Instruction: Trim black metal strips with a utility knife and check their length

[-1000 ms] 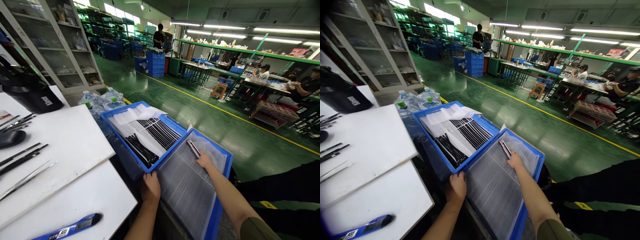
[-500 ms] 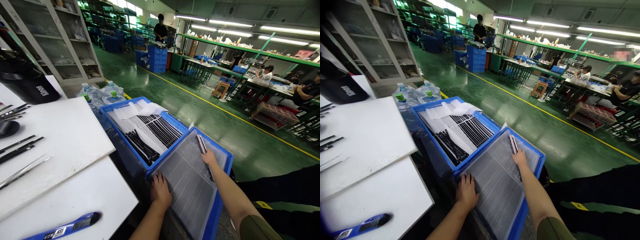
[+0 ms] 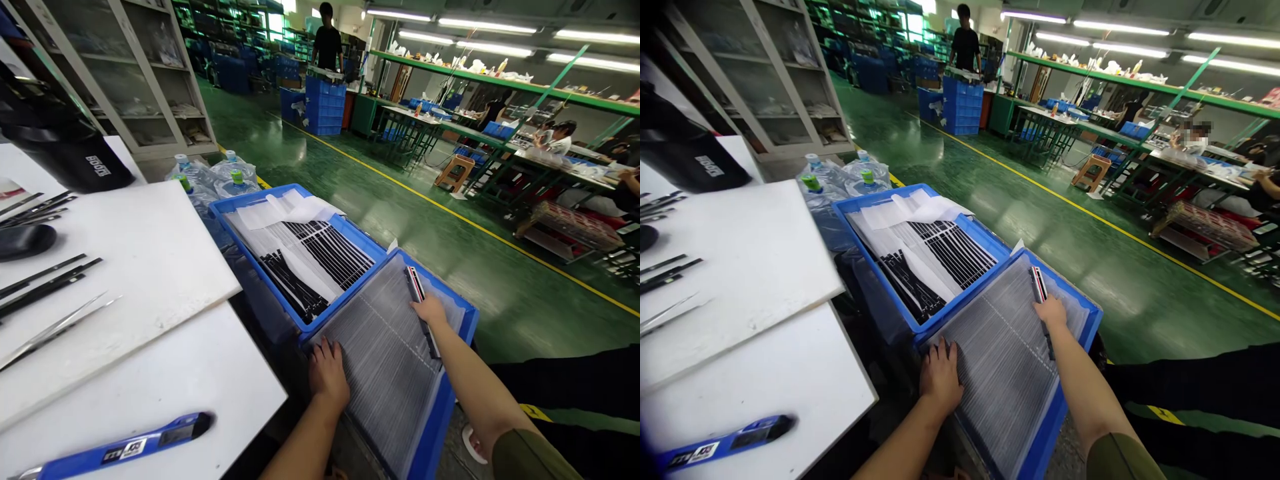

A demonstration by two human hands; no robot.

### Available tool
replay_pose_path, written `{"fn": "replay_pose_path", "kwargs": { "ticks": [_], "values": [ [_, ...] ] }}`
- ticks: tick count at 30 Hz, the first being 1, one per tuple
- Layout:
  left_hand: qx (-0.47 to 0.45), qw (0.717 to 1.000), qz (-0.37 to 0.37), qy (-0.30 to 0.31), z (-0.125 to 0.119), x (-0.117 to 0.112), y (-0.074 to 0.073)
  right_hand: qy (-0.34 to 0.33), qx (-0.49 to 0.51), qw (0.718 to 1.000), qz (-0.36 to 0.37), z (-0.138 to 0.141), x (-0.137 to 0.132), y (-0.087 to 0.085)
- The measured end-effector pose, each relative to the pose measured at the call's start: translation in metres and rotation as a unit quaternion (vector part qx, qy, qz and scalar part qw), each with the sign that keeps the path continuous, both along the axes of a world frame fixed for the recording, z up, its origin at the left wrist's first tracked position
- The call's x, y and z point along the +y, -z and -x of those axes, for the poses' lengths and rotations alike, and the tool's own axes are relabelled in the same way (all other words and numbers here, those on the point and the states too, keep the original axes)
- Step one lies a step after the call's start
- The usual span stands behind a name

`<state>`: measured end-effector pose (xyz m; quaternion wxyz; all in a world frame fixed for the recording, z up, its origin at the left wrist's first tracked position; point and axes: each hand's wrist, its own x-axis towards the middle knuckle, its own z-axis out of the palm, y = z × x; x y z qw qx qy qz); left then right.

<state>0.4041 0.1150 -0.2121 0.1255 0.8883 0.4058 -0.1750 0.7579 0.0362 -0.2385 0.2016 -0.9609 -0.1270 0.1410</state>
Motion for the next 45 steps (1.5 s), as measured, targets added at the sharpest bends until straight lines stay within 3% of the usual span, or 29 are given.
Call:
{"fn": "replay_pose_path", "kwargs": {
  "ticks": [6,15,35,38,41,44,45],
  "values": [
    [0.009,1.0,0.004,0.004,-0.001,0.001,0.001,0.005,0.011,0.999,0.047,0.042,0.002,0.014],
    [0.018,1.0,0.001,0.01,-0.002,0.002,0.0,0.039,0.002,0.995,0.089,0.082,-0.022,0.017],
    [-0.003,1.0,0.016,0.009,-0.002,0.005,-0.005,0.021,-0.034,0.993,0.114,0.098,0.006,0.002],
    [-0.033,0.999,0.016,0.025,-0.002,0.001,-0.023,0.009,-0.05,0.993,0.105,0.107,0.002,-0.015],
    [-0.089,0.992,0.011,0.086,0.022,-0.009,-0.06,-0.02,-0.073,0.995,0.066,0.125,-0.011,-0.036],
    [-0.17,0.967,-0.005,0.189,0.088,-0.019,-0.089,-0.095,-0.067,0.993,0.007,0.163,-0.03,-0.054],
    [-0.234,0.936,-0.046,0.258,0.119,-0.02,-0.091,-0.135,-0.052,0.989,-0.014,0.181,-0.036,-0.059]
  ]
}}
